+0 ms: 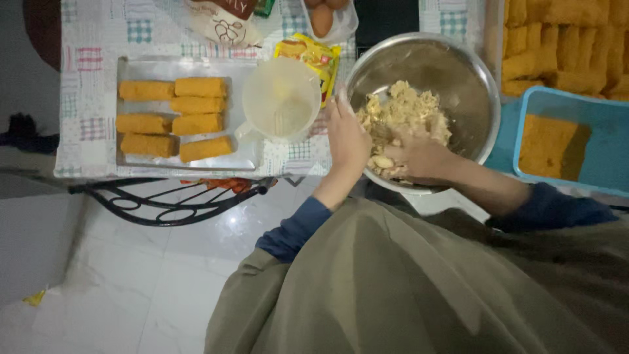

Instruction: The person kneads a crumbly dough mixture in a metal bowl using both hands. They repeatedly add water from a plastic jug to the bowl and continue mixing until the dough becomes more cohesive.

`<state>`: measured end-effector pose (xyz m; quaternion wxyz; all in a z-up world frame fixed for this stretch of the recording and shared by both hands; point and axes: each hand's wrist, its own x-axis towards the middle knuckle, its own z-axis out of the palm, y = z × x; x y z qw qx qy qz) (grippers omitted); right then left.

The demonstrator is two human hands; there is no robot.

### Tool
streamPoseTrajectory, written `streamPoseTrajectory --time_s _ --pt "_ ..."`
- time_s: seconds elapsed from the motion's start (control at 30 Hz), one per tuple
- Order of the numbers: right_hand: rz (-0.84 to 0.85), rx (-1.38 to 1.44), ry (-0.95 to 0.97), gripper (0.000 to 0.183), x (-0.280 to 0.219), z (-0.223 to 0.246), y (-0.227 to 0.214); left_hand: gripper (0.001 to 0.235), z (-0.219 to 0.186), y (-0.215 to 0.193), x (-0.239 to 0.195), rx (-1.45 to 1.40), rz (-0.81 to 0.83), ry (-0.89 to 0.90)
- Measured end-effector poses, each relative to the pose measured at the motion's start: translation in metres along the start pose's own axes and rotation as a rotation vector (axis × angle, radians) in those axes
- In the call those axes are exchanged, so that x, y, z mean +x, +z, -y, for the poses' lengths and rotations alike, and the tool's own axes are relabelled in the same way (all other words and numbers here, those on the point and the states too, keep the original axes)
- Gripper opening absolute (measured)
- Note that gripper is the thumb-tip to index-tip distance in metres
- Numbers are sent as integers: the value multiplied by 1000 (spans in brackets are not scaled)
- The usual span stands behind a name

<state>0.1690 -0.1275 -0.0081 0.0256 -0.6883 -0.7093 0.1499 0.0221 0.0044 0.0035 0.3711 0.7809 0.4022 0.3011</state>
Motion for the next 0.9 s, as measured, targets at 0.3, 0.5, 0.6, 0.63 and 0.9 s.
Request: streamPoseTrajectory --time_s 0.3,0.5,0.6,0.63,0.9 --pt "163 -40 209 53 61 18 2 83 4 4 1 30 24 14" --pt "-114 15 196 54 90 -12 28 93 3 -2 1 18 71 13" --pt "-117 52 386 33 112 -31 35 91 2 -2 8 40 48 16" --pt "-149 83 373 39 116 -36 33 89 1 -2 11 62 40 11" --pt "39 202 -65 45 53 -32 -30 90 -3 -5 17 41 -16 106"
